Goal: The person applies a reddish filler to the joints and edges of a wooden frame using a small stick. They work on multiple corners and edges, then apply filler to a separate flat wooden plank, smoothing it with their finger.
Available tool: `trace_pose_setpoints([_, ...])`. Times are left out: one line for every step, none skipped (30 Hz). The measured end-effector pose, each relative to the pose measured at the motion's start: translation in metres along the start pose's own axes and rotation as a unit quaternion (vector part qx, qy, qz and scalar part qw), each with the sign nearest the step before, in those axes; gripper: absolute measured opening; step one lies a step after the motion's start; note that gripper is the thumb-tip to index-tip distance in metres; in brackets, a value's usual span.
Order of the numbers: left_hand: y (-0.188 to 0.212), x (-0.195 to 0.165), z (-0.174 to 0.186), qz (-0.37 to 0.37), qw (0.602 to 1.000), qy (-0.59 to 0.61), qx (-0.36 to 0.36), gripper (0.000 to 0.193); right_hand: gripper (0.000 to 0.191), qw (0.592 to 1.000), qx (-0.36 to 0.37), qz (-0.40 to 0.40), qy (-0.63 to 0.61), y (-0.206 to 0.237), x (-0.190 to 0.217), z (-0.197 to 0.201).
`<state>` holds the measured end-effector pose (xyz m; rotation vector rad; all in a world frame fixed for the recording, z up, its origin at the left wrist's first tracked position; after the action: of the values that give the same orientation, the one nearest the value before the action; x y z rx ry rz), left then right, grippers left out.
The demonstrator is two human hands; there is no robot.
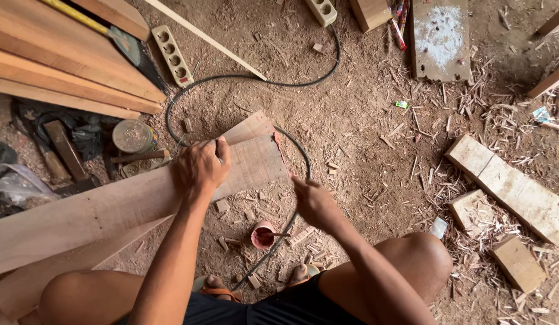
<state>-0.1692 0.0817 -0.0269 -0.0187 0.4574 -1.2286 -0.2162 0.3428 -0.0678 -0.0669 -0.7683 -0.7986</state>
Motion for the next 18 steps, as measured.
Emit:
trace_pose_setpoints([-0.001,-0.001,0.001,-0.007,1.000,-0.005,-0.005,0.045,0.035,0.997,0.014,-0.078,0.006,-0.001,-0.006,0.005])
trace_pose_setpoints([-0.003,-0.002,0.002,-0.010,1.000,-0.004,-0.014,0.045,0.037,0.988,0.027,-0.152,0.014,0.001,-0.014,0.015])
trace_pose_setpoints([-0.002,-0.002,0.002,-0.009,1.000,-0.004,-0.022,0.045,0.042,0.973,0.044,-0.224,0.023,-0.001,-0.020,0.024])
trace_pose_setpoints([0.000,-0.002,0.002,-0.004,1.000,-0.004,-0.025,0.045,0.039,0.981,-0.021,-0.171,0.090,-0.008,-0.006,0.041])
trace_pose_setpoints([0.002,-0.003,0.004,-0.014,0.999,-0.010,-0.041,0.044,0.036,0.977,-0.084,-0.117,0.155,-0.013,0.008,0.056])
trace_pose_setpoints([0.003,-0.004,0.005,-0.027,0.998,-0.016,-0.059,0.044,0.034,0.963,-0.149,-0.061,0.218,-0.018,0.023,0.068])
trace_pose_setpoints([0.002,-0.005,0.006,-0.040,0.996,-0.022,-0.079,0.043,0.041,0.957,-0.155,-0.055,0.239,-0.026,0.030,0.072])
trace_pose_setpoints([0.002,-0.001,-0.001,-0.020,0.999,-0.009,-0.045,0.045,0.048,0.951,-0.160,-0.049,0.261,-0.033,0.037,0.074])
trace_pose_setpoints([0.002,0.004,-0.007,0.001,1.000,0.004,-0.011,0.048,0.055,0.944,-0.164,-0.041,0.282,-0.040,0.043,0.074])
trace_pose_setpoints([0.003,0.009,-0.013,0.024,0.999,0.016,0.023,0.050,0.056,0.935,-0.178,-0.027,0.306,-0.046,0.050,0.075])
trace_pose_setpoints([0.004,0.009,-0.013,0.015,1.000,0.020,0.013,0.050,0.058,0.925,-0.192,-0.012,0.328,-0.051,0.057,0.074])
trace_pose_setpoints([0.004,0.010,-0.012,0.006,1.000,0.023,0.002,0.050,0.060,0.914,-0.206,0.004,0.351,-0.056,0.064,0.073])
trace_pose_setpoints([0.004,0.010,-0.011,-0.003,1.000,0.025,-0.010,0.050,0.059,0.920,-0.174,-0.015,0.352,-0.062,0.062,0.069])
trace_pose_setpoints([0.004,0.012,-0.013,0.001,1.000,0.031,-0.006,0.051,0.059,0.924,-0.143,-0.035,0.353,-0.067,0.060,0.066])
trace_pose_setpoints([0.005,0.013,-0.014,0.006,0.999,0.037,-0.001,0.051,0.059,0.927,-0.112,-0.056,0.354,-0.071,0.056,0.062])
trace_pose_setpoints([0.006,0.015,-0.016,0.010,0.999,0.043,0.002,0.052,0.059,0.929,-0.094,-0.066,0.351,-0.072,0.054,0.061])
trace_pose_setpoints([0.006,0.017,-0.016,0.014,0.999,0.045,0.002,0.052,0.060,0.932,-0.076,-0.076,0.346,-0.073,0.051,0.059])
trace_pose_setpoints([0.007,0.018,-0.017,0.016,0.999,0.048,0.002,0.052,0.060,0.934,-0.057,-0.089,0.342,-0.072,0.047,0.057])
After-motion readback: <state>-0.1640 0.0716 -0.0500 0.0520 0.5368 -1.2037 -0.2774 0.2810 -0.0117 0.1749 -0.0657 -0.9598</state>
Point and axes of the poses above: each hand's wrist, its own y-axis away from the middle knuckle, its own z-axis out of the back of the hand, x = y × z, the point moved 7 cm from there along -y, towards the middle knuckle, and after that the axes turned 11 degrees about -z, right-handed, at the moved point
